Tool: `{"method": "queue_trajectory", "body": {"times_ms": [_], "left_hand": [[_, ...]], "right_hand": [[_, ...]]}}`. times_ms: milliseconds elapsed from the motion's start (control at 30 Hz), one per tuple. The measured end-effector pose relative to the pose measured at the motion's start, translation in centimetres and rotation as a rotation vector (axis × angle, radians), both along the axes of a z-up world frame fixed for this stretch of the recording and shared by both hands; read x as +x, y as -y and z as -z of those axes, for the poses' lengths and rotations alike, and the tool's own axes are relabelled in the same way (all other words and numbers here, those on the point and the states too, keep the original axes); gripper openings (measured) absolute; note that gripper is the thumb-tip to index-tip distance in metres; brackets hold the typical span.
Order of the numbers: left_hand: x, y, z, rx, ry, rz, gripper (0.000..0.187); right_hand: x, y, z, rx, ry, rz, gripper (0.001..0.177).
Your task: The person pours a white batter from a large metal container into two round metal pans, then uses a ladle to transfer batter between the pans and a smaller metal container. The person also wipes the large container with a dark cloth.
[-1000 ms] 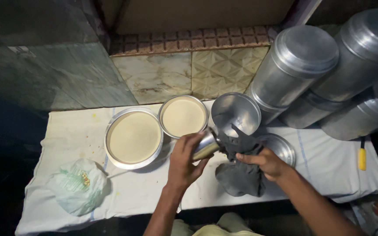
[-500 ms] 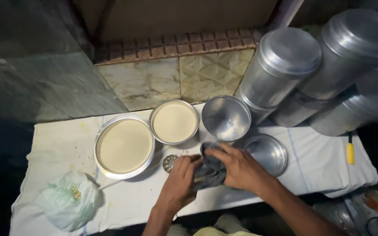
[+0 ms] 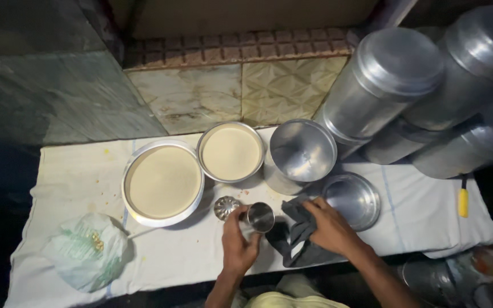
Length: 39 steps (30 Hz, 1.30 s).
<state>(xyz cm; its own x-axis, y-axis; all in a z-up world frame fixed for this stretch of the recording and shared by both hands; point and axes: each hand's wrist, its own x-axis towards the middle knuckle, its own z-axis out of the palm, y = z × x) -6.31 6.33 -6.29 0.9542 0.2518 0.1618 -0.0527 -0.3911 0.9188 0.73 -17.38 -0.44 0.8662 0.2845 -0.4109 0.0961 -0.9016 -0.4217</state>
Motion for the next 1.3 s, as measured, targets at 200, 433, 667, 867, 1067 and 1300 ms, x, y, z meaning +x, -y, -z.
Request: {"method": "queue_trajectory", "body": {"times_ms": [200, 433, 667, 867, 1067, 1300], "left_hand": [[2.3, 1.8, 4.1, -0.075, -0.067, -0.004, 0.064], [4.4, 2.1, 6.6, -0.032, -0.096, 0.044, 0.064], [1.7, 0.3, 6.5, 0.078, -0.02, 0.03, 0.071], [-2.4, -10.3, 8.6, 0.142, 0.084, -0.517, 0.065], [0.9, -20.4, 11.0, -0.034, 0.177, -0.536, 0.085], [1.4, -22.7, 11.8, -0.282, 0.064, -0.443, 0.102]], "right_hand": [[-1.5, 0.3, 1.8, 0.069, 0.065, 0.012, 0.086], [-1.8, -1.0, 1.8, -0.135, 0.105, 0.04, 0.075], [-2.9, -5.3, -1.6, -0.067, 0.491, 0.077, 0.05], [-1.4, -15.1, -2.9, 0.324, 0.459, 0.05, 0.032], [2.9, -28.6, -0.2, 0.365, 0.171, -0.164, 0.049], [5.3, -36.2, 3.2, 0.32, 0.258, -0.299, 0.064]]}}
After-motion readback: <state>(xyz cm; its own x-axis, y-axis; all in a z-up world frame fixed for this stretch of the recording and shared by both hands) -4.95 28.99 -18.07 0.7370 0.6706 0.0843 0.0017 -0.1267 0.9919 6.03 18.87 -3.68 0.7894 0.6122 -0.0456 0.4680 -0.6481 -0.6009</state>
